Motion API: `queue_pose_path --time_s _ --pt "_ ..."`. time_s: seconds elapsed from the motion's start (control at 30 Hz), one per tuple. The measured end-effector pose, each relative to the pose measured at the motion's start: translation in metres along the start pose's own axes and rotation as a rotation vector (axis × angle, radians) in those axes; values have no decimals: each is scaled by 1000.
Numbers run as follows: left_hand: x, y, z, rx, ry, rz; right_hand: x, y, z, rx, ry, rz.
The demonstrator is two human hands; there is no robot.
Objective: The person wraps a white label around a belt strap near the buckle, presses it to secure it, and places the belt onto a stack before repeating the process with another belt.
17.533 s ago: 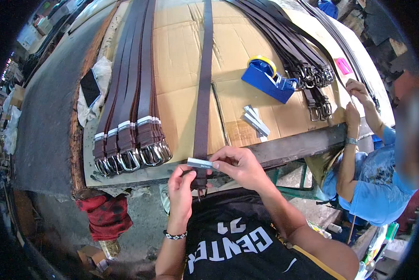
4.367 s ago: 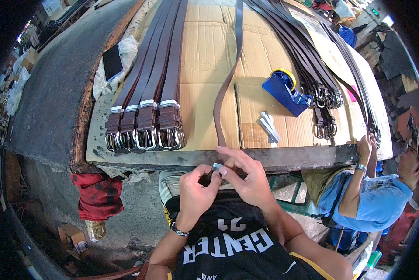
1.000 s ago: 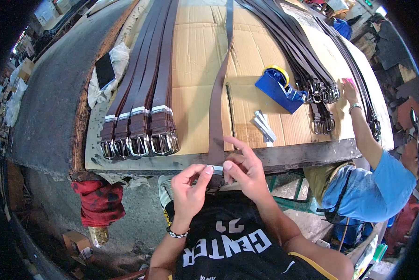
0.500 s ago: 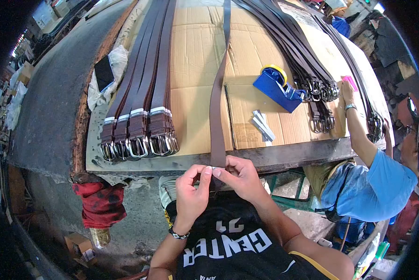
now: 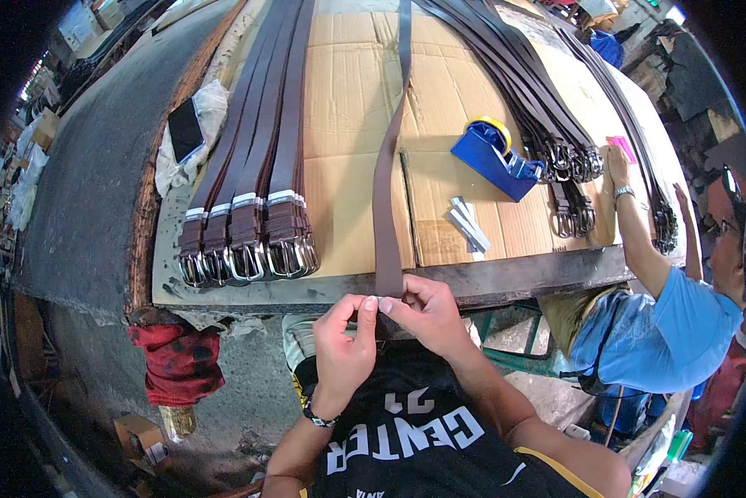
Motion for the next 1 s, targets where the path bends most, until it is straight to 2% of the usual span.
queue_pose_path --time_s 0.17,0.27,0.43,0.57,0.7,1.0 --pt "2 0 -5 6 -61 -17 -2 -7 4 133 57 -59" --pt "3 -2 -9 69 -142 -22 -3 -11 14 57 95 -135" --pt "2 0 -14 155 -111 -53 -1 -12 18 56 83 -78" --pt "-1 -3 -12 80 -78 -48 -2 -7 16 17 64 -65" --pt "-3 -3 -19 261 -196 -106 -2 -11 22 88 37 -65" --pt "-2 -10 -21 154 -162 -112 -3 -9 21 49 33 -120"
Point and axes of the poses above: each hand's wrist, its own x-axis away from the middle knuckle, its own y-axis out of the palm, z = x × y, the point moved 5 cm from there along -x, towards the middle knuckle, and after that the axes turned 3 degrees about y, right-handed, at the moved point
